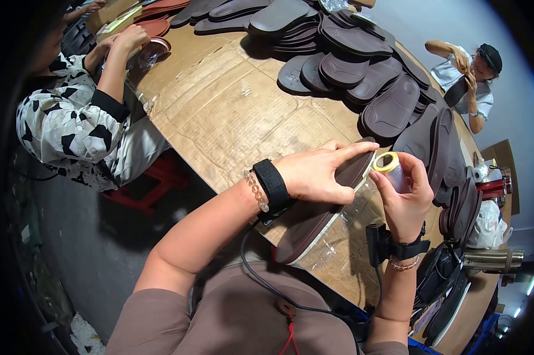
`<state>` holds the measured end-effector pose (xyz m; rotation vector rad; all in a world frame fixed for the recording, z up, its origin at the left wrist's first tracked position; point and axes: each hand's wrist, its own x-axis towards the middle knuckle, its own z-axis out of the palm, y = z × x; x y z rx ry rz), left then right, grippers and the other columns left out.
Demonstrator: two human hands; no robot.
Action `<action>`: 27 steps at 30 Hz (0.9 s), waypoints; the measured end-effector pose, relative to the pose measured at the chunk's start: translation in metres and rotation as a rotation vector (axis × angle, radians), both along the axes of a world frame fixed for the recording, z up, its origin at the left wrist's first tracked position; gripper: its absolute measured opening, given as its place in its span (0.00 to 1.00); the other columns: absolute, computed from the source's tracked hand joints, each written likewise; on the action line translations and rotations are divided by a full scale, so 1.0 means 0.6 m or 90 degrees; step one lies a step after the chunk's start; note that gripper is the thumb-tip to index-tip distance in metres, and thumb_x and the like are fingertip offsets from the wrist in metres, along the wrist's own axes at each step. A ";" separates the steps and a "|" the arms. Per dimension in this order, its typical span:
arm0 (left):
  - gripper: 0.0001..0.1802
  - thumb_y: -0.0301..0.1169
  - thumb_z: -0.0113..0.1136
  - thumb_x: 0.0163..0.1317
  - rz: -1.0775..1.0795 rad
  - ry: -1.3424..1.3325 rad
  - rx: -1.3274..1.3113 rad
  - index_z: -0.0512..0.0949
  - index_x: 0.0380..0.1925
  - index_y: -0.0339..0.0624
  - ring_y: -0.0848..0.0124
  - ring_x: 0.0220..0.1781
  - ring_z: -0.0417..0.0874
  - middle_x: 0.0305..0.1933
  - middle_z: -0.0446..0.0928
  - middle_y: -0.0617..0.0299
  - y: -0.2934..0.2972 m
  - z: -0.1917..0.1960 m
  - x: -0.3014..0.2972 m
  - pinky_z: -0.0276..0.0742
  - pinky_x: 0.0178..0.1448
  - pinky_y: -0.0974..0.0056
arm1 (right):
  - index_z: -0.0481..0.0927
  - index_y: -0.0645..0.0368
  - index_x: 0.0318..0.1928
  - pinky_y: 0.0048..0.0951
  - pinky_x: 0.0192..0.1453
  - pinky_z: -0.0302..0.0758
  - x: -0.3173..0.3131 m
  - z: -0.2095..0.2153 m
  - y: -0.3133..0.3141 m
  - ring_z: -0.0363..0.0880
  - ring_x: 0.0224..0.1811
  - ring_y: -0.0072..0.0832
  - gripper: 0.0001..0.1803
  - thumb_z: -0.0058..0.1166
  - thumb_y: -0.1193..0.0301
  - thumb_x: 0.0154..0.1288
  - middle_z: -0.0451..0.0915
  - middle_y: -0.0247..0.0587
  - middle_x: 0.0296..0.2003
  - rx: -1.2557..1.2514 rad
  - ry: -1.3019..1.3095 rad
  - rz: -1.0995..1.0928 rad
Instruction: The recorder prepares shoe insoles by applying a layer of plastic or protective material and smoothing it down by hand at a manufacturing table.
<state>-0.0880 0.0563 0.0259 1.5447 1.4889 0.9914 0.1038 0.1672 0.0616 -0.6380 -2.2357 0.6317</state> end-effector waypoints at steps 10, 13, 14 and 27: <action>0.54 0.42 0.62 0.52 -0.001 -0.007 0.012 0.53 0.82 0.66 0.43 0.65 0.77 0.67 0.70 0.34 0.001 -0.002 0.000 0.76 0.68 0.51 | 0.82 0.63 0.49 0.30 0.49 0.83 -0.009 -0.001 -0.006 0.88 0.41 0.32 0.24 0.79 0.72 0.53 0.87 0.44 0.40 0.044 -0.014 -0.027; 0.53 0.42 0.62 0.52 0.003 -0.004 0.008 0.53 0.82 0.66 0.42 0.65 0.76 0.66 0.71 0.33 0.000 -0.001 0.000 0.76 0.68 0.51 | 0.82 0.63 0.49 0.30 0.48 0.83 -0.009 -0.002 -0.007 0.88 0.41 0.33 0.24 0.79 0.72 0.53 0.87 0.44 0.40 0.052 -0.012 -0.027; 0.53 0.42 0.62 0.52 0.003 -0.003 0.008 0.53 0.82 0.66 0.42 0.65 0.76 0.66 0.71 0.33 0.000 -0.001 0.000 0.76 0.68 0.51 | 0.82 0.63 0.49 0.31 0.48 0.83 -0.010 -0.003 -0.007 0.88 0.41 0.34 0.24 0.79 0.72 0.53 0.87 0.44 0.40 0.054 -0.014 -0.028; 0.46 0.43 0.62 0.54 0.034 0.024 0.001 0.62 0.76 0.57 0.46 0.60 0.80 0.64 0.74 0.37 0.020 0.010 -0.001 0.79 0.63 0.52 | 0.81 0.63 0.49 0.31 0.49 0.82 -0.008 -0.006 -0.009 0.88 0.41 0.35 0.24 0.78 0.70 0.55 0.86 0.45 0.40 0.032 -0.020 -0.032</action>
